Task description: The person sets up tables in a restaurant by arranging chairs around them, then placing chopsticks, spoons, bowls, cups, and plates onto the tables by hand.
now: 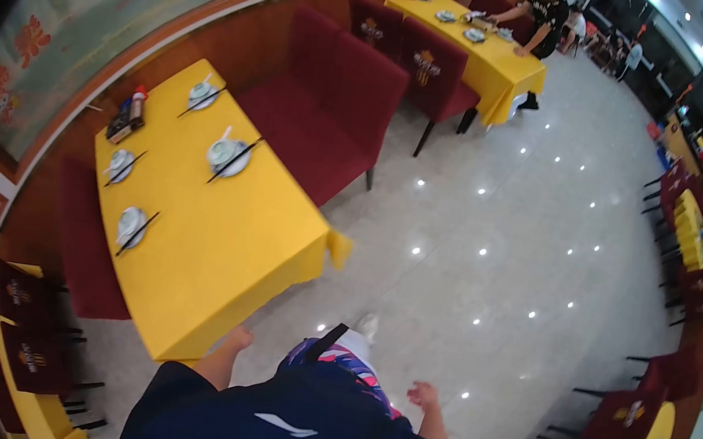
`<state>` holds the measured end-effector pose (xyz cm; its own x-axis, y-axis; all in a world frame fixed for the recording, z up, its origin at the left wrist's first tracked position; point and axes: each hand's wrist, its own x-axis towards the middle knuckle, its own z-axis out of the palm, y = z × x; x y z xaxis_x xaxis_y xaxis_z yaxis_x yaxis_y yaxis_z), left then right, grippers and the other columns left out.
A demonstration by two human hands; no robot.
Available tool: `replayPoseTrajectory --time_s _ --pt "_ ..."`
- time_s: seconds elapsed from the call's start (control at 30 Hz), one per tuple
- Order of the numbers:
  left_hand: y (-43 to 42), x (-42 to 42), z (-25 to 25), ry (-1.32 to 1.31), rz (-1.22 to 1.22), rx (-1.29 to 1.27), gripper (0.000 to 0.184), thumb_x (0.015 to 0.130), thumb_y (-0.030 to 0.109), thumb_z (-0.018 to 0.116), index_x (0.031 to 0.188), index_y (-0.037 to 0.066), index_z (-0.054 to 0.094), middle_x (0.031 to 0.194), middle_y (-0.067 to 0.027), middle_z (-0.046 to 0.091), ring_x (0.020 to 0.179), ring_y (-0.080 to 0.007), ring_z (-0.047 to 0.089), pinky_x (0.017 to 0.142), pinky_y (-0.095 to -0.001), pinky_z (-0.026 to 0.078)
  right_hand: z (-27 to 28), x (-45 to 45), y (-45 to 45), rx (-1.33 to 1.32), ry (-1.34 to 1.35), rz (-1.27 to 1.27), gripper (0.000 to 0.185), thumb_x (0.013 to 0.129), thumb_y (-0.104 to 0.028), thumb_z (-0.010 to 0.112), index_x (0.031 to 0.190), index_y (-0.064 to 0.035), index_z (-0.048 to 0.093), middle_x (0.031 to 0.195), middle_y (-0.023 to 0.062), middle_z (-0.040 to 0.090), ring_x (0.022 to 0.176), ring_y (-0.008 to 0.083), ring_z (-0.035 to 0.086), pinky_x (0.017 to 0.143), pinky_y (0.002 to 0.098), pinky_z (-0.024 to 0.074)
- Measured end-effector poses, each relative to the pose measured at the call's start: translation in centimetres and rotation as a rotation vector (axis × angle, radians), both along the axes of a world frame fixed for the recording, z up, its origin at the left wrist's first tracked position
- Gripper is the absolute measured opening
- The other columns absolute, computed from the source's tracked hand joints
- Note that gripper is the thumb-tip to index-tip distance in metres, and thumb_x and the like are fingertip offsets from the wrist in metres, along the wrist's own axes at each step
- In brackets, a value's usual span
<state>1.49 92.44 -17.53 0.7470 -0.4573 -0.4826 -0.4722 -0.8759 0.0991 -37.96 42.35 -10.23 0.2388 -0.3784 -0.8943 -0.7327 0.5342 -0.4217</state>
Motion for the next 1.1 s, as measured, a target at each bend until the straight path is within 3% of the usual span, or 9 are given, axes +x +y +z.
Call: replayPoseTrajectory --time_s 0.03,0.1,0.23,0.43,0.63,0.67,0.77,1.0,1.1 --pt "-2.4 0.5 -2.2 -0.188 -0.457 0.145 0.025 0.076 0.023 0.055 0.081 0.004 0.071 0.096 -0.0180 0.069 0.088 -0.0262 0.068 0.078 -0.0401 0.053 2.5 0.3 -1.9 0.028 0.076 0.011 0.031 0.089 -0.024 0.056 0.115 -0.0067 0.058 0.091 0.0156 0.067 0.081 0.0258 0.066 0.071 0.0404 0.0535" --pt "-12.9 4.4 -1.2 0.522 0.136 0.053 0.026 0.074 0.023 0.053 0.079 0.006 0.072 0.093 -0.0197 0.068 0.090 -0.0301 0.067 0.078 -0.0448 0.051 5.6 -1.1 -7.1 0.056 0.096 0.013 0.030 0.089 -0.024 0.056 0.114 -0.0067 0.058 0.090 0.0155 0.067 0.081 0.0260 0.066 0.071 0.0406 0.0537" --pt "-35.2 7.1 6.8 0.474 0.361 -0.461 0.030 0.079 0.025 0.053 0.090 0.002 0.070 0.094 -0.0216 0.067 0.091 -0.0376 0.064 0.081 -0.0472 0.049 6.2 0.2 -17.7 -0.181 0.075 -0.195 0.029 0.088 -0.026 0.055 0.111 -0.0078 0.058 0.084 0.0121 0.067 0.075 0.0237 0.066 0.066 0.0374 0.0527" --pt "-57.8 14.5 12.3 0.614 -0.062 -0.733 0.037 0.085 0.027 0.058 0.115 0.006 0.061 0.103 -0.0168 0.067 0.093 -0.0278 0.065 0.082 -0.0367 0.051 1.9 5.7 -29.2 -0.020 0.145 -0.052 0.029 0.089 -0.024 0.055 0.112 -0.0072 0.058 0.087 0.0131 0.066 0.073 0.0235 0.065 0.065 0.0382 0.0529" --pt "-61.0 25.3 6.1 0.593 0.103 -0.790 0.033 0.087 0.026 0.055 0.110 0.004 0.062 0.094 -0.0150 0.068 0.088 -0.0240 0.065 0.078 -0.0362 0.051 -0.5 32.7 -44.0 0.077 0.137 0.238 0.033 0.089 -0.025 0.053 0.117 -0.0064 0.058 0.092 0.0141 0.067 0.078 0.0233 0.065 0.067 0.0382 0.0534" --pt "-60.7 27.9 7.9 0.645 0.185 -0.305 0.037 0.088 0.030 0.050 0.110 0.003 0.063 0.098 -0.0186 0.067 0.092 -0.0290 0.065 0.079 -0.0406 0.051 0.3 33.5 -48.4 0.072 0.136 0.235 0.034 0.089 -0.025 0.052 0.118 -0.0066 0.057 0.093 0.0141 0.067 0.079 0.0231 0.065 0.068 0.0379 0.0534" --pt "-55.8 29.5 2.7 0.208 0.500 -0.117 0.038 0.086 0.030 0.047 0.103 0.005 0.069 0.109 -0.0233 0.064 0.105 -0.0389 0.060 0.087 -0.0480 0.047 0.4 41.9 -59.3 0.059 0.055 0.201 0.037 0.090 -0.027 0.051 0.121 -0.0070 0.057 0.094 0.0141 0.067 0.082 0.0226 0.065 0.069 0.0371 0.0534" --pt "-61.3 33.4 11.8 0.384 1.446 -0.710 0.026 0.087 0.024 0.056 0.099 0.003 0.064 0.079 -0.0102 0.069 0.068 -0.0172 0.065 0.058 -0.0344 0.053 9.6 79.1 -68.1 0.180 -0.193 0.884 0.038 0.094 -0.033 0.047 0.122 -0.0093 0.056 0.104 0.0099 0.066 0.092 0.0184 0.062 0.080 0.0324 0.0497" --pt "-65.7 32.8 6.4 0.457 1.661 -0.764 0.026 0.089 0.026 0.055 0.098 0.003 0.064 0.080 -0.0100 0.069 0.067 -0.0162 0.065 0.053 -0.0330 0.051 11.4 93.8 -64.0 0.235 -0.348 0.932 0.033 0.096 -0.031 0.048 0.120 -0.0099 0.057 0.102 0.0083 0.066 0.090 0.0175 0.063 0.079 0.0325 0.0497"
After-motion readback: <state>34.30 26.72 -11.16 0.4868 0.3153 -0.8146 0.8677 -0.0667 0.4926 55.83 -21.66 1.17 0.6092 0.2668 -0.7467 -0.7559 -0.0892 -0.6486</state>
